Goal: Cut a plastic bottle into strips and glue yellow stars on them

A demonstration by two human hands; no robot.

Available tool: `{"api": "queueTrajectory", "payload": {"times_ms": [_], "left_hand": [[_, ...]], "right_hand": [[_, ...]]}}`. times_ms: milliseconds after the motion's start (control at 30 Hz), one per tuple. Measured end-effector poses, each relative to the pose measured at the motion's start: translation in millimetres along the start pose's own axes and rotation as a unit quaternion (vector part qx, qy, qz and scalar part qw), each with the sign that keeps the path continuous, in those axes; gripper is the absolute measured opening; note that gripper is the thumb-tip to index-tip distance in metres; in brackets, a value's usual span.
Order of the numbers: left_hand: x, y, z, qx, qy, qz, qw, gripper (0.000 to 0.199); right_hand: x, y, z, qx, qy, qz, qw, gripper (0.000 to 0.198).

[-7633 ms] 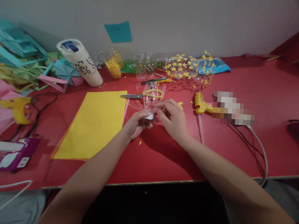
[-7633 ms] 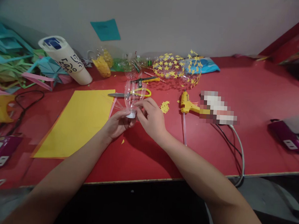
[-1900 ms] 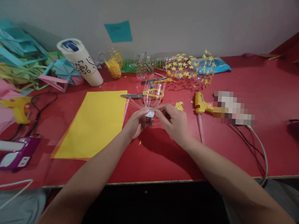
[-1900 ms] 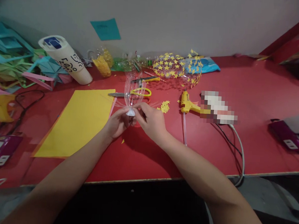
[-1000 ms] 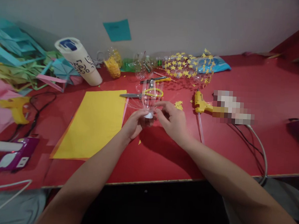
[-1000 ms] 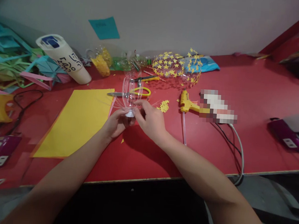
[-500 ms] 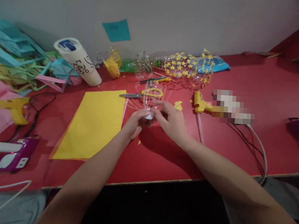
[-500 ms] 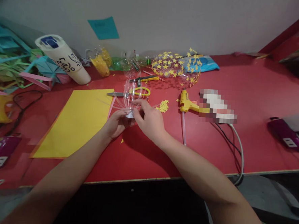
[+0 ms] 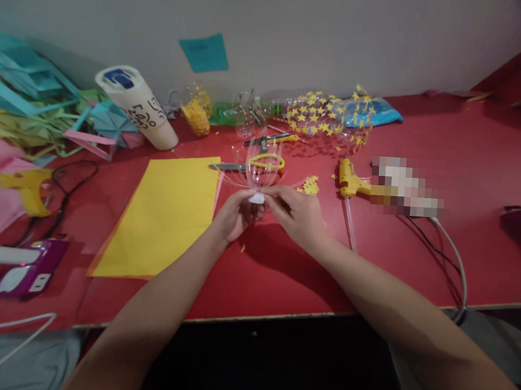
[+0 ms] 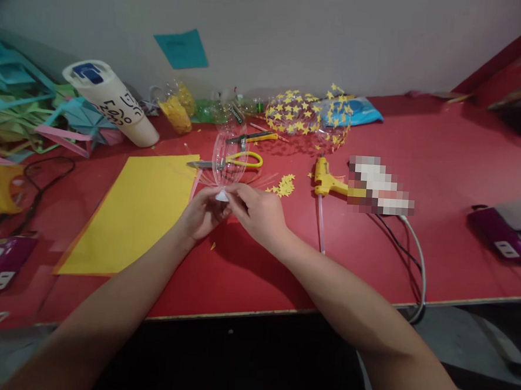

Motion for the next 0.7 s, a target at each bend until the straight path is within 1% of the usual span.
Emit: {"api": "queueTrajectory", "payload": {"times_ms": [67, 167, 300, 400, 533, 700], "left_hand": [[0.6, -0.6, 0.5, -0.02, -0.005, 0.005, 1.0, 0.017], [0.8, 0.4, 1.1, -0.038, -0.008, 0.006, 0.999, 0.014], [0.2, 1.3, 0.1, -0.038, 0.01, -0.021, 0.999, 0.012], [-0.5, 2.1, -1.1, -0.037, 0.026, -0.024, 0.999, 0.013], [-1.7, 1.8, -1.6, -0.041, 0.029, -0.008, 0.999, 0.012], [-2.9, -1.5, 2.0, -0.066, 0.017, 0.015, 0.998, 0.012]], "right_hand": [[-0.9, -0.9, -3.7, -0.009, 0.014, 0.015, 1.0, 0.024], [-1.0, -3.0, -8.9, -0.022, 0.038, 0.017, 0.999, 0.024], [-0.5, -0.8, -8.7, 0.0, 0.05, 0.006, 0.999, 0.02], [-0.5, 4.1, -2.6, 0.022, 0.025, 0.006, 0.999, 0.022], [-1.1, 9.1, 5.9, 0.003, -0.028, 0.026, 0.999, 0.023], [-4.3, 15.6, 7.6, -0.021, -0.021, 0.081, 0.996, 0.024]]}}
Point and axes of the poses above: each hand's wrist, its own x-axis towards the middle knuckle, its own z-axis out of the back of the hand, y = z × x, the point moved 5 cm from there along x, towards the middle knuckle, and after that the axes turned 3 degrees about x, right-handed, at the moved point
